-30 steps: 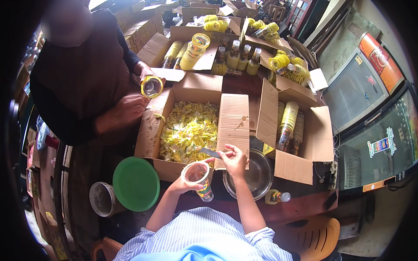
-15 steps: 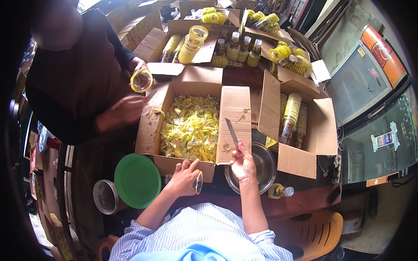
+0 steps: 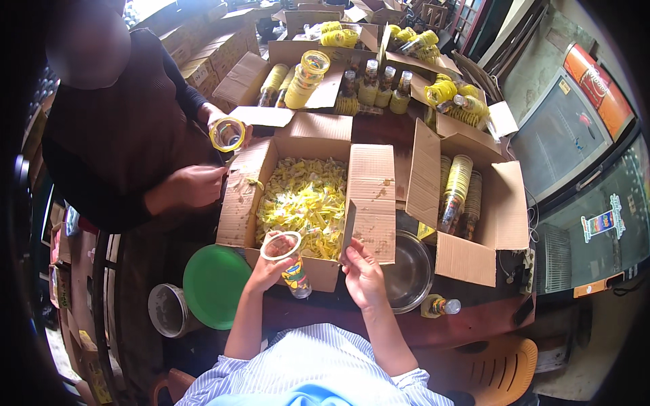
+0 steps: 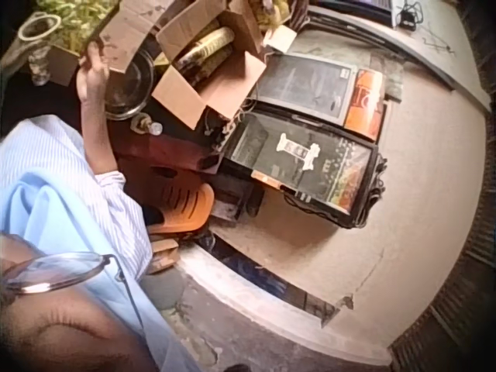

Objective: The person uses a knife to cut yellow plastic rings from a roll, dropping the cut pieces into a cardboard box. Another person nearby also cuts similar rings and places them into the same box. The camera wearer occasionally picks up and stacks the plastic rolls.

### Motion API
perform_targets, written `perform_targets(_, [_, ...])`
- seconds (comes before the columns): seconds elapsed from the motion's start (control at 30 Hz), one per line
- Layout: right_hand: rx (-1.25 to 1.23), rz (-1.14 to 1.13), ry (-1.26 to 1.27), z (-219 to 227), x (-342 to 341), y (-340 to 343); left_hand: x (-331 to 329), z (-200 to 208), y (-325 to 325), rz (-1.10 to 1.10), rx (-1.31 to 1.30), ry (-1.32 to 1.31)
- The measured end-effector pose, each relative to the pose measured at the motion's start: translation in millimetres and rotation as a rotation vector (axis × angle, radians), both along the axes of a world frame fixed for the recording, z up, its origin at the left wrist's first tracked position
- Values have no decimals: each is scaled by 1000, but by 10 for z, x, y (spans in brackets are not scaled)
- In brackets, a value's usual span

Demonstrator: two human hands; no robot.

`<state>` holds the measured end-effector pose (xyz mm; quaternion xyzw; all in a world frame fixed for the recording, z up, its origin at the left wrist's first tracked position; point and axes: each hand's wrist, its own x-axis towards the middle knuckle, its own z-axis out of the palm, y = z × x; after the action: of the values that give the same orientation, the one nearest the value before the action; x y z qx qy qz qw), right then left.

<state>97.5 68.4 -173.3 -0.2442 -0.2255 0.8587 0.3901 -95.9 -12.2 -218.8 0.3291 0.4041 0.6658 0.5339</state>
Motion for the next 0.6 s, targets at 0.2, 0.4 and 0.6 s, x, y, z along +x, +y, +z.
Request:
perform_targets(0.2, [611, -336, -418, 42, -238, -210, 215, 207, 52, 126, 156, 38])
perform_targets(0.4, [1306, -637, -939, 233, -349, -317, 368, 282, 43, 364, 109, 461])
perform_targets(0.6, [1610, -783, -1060, 232, -328, -342, 442, 346, 11, 411, 163, 453])
